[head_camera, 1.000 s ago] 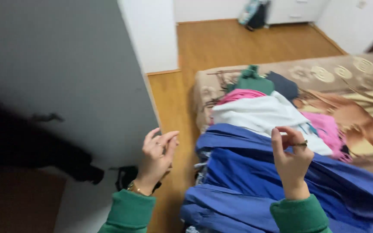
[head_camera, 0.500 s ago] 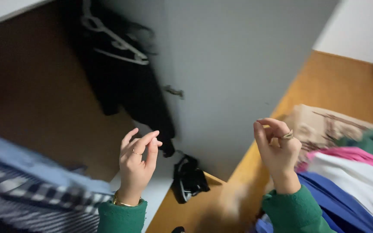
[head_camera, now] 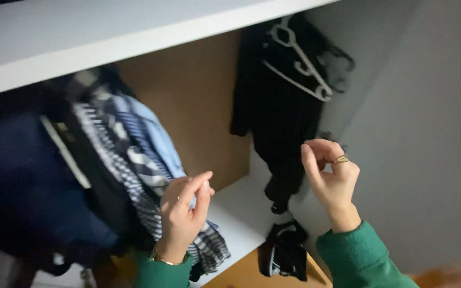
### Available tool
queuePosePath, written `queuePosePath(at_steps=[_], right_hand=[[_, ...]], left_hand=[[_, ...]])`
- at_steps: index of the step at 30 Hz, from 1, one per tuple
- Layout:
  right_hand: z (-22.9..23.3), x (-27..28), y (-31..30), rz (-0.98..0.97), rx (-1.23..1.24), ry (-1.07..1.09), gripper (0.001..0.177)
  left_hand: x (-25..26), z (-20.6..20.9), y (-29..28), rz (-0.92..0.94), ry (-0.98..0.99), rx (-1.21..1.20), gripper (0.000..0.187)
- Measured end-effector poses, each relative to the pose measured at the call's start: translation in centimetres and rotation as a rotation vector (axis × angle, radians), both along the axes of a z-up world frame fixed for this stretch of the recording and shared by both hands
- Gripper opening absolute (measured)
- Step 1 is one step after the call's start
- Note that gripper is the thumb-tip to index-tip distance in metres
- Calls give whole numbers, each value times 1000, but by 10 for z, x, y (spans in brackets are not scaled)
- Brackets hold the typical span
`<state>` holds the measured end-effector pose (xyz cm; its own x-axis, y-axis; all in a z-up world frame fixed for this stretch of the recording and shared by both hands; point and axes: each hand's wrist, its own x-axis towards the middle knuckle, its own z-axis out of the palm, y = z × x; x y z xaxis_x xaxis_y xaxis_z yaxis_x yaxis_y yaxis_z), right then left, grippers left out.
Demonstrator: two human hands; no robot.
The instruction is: The person repeatedly removes shirts and tops from hangers in a wardrobe and places them on a bed. The person handles each garment one at a time, taking it off the hanger and laying it on the growing pile on the bed.
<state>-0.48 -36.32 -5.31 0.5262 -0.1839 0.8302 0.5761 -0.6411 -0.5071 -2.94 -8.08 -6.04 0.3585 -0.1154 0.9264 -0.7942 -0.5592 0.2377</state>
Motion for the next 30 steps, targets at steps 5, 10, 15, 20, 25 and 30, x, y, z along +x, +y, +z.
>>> queuePosePath(at_steps=[5,10,15,20,25,30], right_hand=[[11,42,62,189,-24,-17,5],[17,79,121,333,-38,-11,7],[36,109,179,472,-39,190,15],[56,131,225,599,-11,315,30],[68,157,253,506,-97,596,58],[66,173,263,579,-37,709,44]], left_hand=[[-14,16,28,78,-21,-25,17],[-23,24,44,189,-40,-62,17],[-25,24,54,242,-65,-51,17],[-28,21,58,307,-56,-79,17],[-24,22,62,320,-74,-105,18],[-20,18,65,317,-78,-124,17]])
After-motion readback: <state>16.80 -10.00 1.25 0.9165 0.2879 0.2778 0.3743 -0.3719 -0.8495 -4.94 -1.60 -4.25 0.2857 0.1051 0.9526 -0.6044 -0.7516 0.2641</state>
